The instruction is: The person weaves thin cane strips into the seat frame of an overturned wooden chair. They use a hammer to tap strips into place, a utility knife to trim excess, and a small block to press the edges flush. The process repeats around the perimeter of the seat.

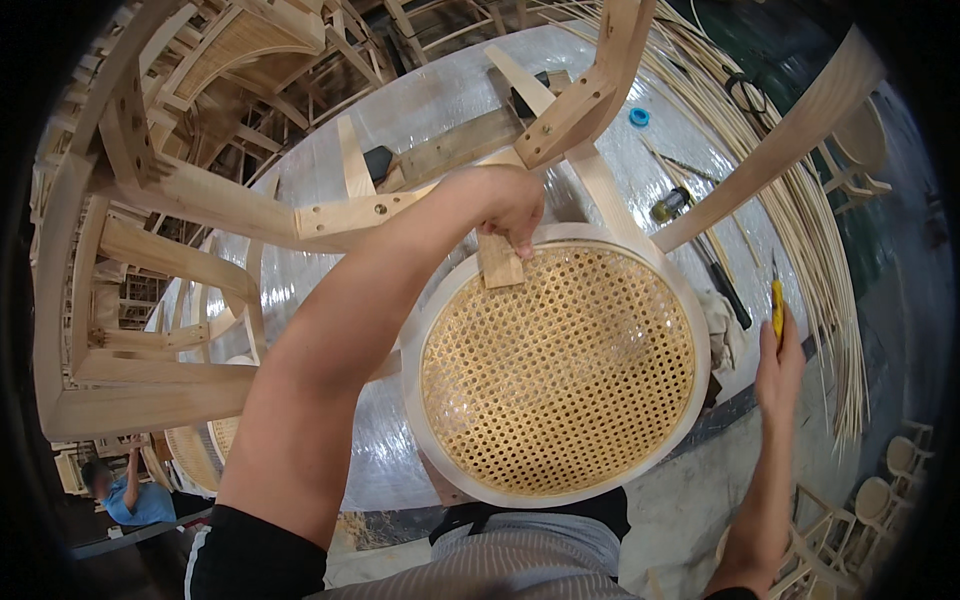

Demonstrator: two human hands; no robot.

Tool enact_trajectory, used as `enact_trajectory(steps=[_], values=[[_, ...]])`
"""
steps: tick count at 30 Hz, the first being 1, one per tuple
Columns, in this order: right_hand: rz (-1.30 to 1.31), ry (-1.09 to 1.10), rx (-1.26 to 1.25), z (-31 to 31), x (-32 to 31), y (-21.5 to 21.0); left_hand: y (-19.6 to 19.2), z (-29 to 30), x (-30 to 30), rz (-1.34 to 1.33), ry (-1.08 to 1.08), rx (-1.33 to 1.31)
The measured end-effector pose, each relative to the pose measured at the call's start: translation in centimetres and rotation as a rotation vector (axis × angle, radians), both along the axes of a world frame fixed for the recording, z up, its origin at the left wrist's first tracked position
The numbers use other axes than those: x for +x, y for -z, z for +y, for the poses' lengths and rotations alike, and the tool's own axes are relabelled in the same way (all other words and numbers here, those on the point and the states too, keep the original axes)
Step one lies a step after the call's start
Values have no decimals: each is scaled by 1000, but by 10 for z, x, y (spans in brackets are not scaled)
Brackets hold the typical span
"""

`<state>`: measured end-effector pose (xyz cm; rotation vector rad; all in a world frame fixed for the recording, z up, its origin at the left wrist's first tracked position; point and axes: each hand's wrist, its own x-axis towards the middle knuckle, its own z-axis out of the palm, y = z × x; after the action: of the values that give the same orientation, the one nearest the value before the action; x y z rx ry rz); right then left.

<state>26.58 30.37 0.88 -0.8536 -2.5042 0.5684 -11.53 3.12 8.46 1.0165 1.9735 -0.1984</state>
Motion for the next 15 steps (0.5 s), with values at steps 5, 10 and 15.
enact_trajectory(steps=[5, 10, 15], values=[[48, -108, -727, -179, -4, -29, 6, -5, -5, -6, 24, 31], [-98, -293, -631, -279, -71, -43, 12, -3, -4, 11, -6, 54], [-126, -314, -462, -296, -108, -24, 11, -4, -3, 30, 28, 103]])
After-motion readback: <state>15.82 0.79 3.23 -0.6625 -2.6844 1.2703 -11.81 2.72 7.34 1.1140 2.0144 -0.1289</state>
